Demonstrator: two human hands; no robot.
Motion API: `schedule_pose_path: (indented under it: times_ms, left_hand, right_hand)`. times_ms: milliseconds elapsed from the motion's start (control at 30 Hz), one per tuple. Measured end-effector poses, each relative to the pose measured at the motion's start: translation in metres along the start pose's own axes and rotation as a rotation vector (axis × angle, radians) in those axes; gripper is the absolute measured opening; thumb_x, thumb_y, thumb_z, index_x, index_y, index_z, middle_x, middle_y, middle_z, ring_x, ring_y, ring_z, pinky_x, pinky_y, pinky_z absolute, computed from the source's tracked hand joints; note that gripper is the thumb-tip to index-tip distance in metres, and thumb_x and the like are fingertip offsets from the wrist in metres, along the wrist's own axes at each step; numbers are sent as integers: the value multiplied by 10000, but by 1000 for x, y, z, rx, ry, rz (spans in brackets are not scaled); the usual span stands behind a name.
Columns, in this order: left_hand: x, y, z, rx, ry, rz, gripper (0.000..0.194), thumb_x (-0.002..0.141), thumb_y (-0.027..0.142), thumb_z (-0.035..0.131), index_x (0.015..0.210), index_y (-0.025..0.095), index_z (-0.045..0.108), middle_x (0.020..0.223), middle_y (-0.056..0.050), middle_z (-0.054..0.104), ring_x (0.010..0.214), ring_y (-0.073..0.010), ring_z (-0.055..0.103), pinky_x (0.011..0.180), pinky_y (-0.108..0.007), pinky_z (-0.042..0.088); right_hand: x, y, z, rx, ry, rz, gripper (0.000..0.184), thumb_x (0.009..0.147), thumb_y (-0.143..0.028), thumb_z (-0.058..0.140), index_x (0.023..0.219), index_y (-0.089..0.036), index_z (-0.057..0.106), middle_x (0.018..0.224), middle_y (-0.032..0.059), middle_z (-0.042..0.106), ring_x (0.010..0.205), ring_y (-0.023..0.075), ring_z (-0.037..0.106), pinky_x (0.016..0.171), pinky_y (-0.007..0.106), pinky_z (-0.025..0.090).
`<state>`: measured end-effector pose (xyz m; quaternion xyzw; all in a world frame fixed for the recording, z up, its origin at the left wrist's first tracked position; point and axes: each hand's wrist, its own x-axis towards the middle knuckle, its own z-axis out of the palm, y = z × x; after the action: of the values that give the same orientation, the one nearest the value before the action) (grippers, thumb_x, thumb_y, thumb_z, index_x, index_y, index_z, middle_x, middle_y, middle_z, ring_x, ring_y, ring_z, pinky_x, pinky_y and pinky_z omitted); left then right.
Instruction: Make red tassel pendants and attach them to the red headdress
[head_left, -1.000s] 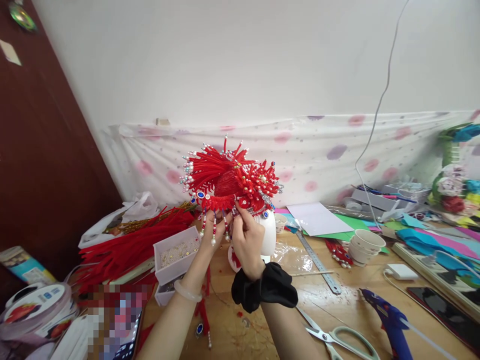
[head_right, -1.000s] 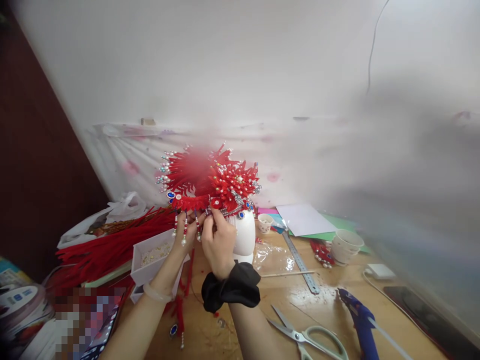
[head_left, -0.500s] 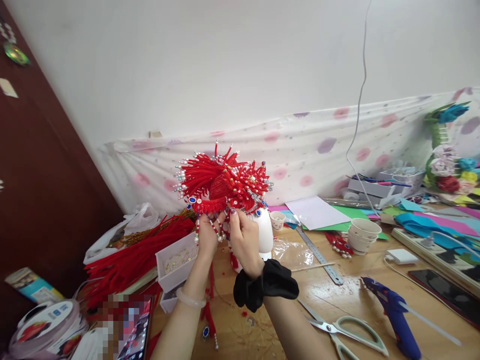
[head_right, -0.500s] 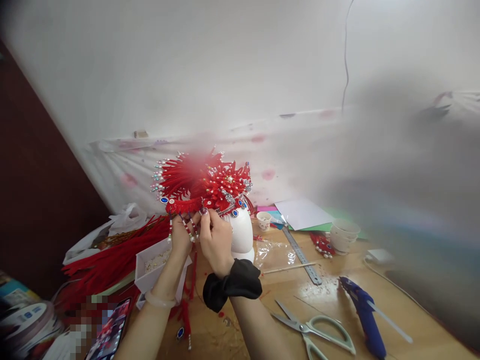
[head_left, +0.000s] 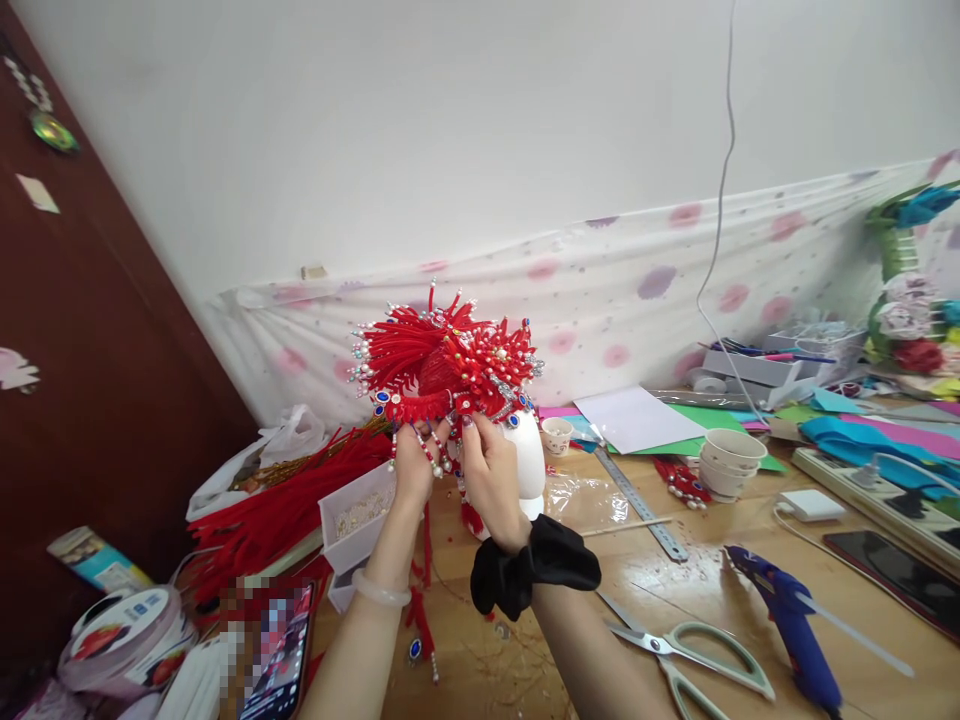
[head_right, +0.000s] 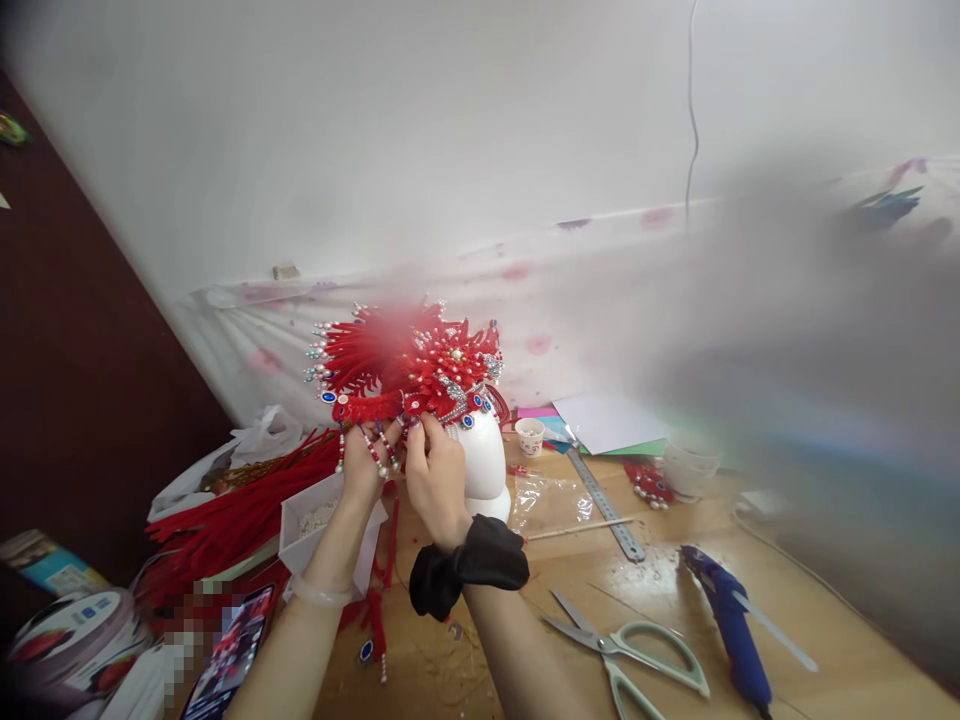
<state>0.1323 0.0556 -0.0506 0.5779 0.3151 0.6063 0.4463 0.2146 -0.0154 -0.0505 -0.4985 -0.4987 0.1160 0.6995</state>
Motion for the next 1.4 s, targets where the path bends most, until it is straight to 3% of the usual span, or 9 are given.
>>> schedule_pose_path:
  times_ms: [133,267,400,567,667,900,1167,1300,1400]
  left_hand:
    - [-3,5,2,-46,-72,3,233,646,339,817,728,165,685,650,-3,675,623,-158,616,599,-241,457]
    - [-9,6,1,-100,-150,-86,251,610,308,836,774,164,712,592,17,643,503,-117,542,507,-224,395]
    - [-23,5,-4,-166,-203,-208,304,552,313,858,763,149,713,573,18,634,430,-75,455,440,-206,324]
    - [-47,4,-8,-244,-197,-293,315,535,326,846,755,162,691,647,17,658,540,-85,551,512,-191,408]
    - [-65,5,-8,-248,-212,-342,308,560,336,831,760,162,673,602,39,616,442,-50,448,427,-175,320]
    - [-117,5,-3,-170,-172,-320,278,673,371,780,820,161,671,568,65,554,407,-31,350,391,-170,246]
    - [-157,-4,3,-83,-95,-283,157,740,301,703,774,174,617,644,33,585,544,-89,513,498,-195,391]
    - [-169,-10,5,-102,-116,-311,178,755,326,680,781,178,585,677,28,579,570,-94,520,528,-203,404]
    - [-174,-13,10,-139,-131,-351,200,762,345,668,775,186,547,646,45,542,514,-77,470,502,-201,384]
  right_hand:
    - [-4,4,-5,3,28,46,307,908,-304,432,1069,-171,658,755,28,683,615,158,563,568,258,387]
    - [-13,7,-14,-1,-60,90,267,889,-292,468,1036,-166,652,636,-14,625,547,144,523,532,253,346]
    - [-22,8,-27,5,-150,94,258,901,-326,496,1006,-168,670,675,-9,616,592,145,536,567,255,391]
    - [-33,12,-44,-35,-227,-36,213,897,-279,538,1030,-191,678,959,57,629,859,184,605,752,296,480]
    - [-43,18,-52,60,-318,-26,155,928,-312,531,965,-198,629,996,71,634,954,206,612,853,341,487]
    - [-80,33,-79,161,-432,92,148,960,-366,524,933,-220,528,862,23,609,776,154,603,691,281,499]
    - [-103,35,-104,257,-504,327,223,909,-434,606,990,-226,623,866,17,643,760,126,608,665,234,514]
    - [-112,36,-111,227,-533,445,313,894,-528,598,987,-229,602,655,-44,526,533,88,481,475,190,443]
    - [-115,39,-114,145,-485,468,379,854,-581,626,952,-216,608,615,-62,433,514,82,401,451,189,455]
